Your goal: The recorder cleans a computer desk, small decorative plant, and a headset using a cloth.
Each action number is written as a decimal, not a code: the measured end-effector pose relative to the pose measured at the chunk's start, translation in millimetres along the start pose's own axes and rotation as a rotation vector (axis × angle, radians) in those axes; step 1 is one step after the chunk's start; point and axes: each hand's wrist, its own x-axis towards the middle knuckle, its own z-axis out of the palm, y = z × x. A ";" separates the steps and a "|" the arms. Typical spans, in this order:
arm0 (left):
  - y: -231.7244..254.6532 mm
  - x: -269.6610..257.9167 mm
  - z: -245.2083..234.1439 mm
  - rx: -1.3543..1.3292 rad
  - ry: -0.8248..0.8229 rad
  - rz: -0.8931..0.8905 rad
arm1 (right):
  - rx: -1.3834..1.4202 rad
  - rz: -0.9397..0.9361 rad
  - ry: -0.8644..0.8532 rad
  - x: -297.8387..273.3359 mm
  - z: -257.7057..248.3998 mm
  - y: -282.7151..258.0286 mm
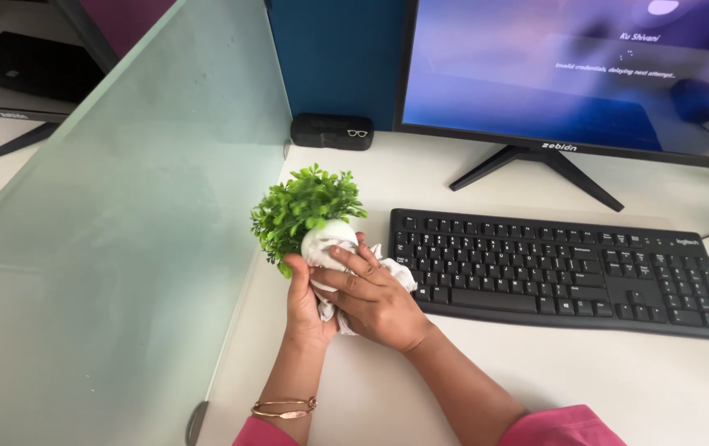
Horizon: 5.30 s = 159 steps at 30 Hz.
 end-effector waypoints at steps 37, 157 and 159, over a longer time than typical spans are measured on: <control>-19.2 -3.1 5.7 0.100 0.047 -0.013 | 0.144 0.561 0.288 -6.7 6.2 -3.1; 7.4 -27.8 -3.1 0.109 0.061 0.047 | 0.172 0.332 0.010 -16.7 -2.0 -45.0; 9.3 -29.3 -0.4 0.015 0.062 -0.022 | 0.020 0.188 -0.129 -24.7 2.4 -47.9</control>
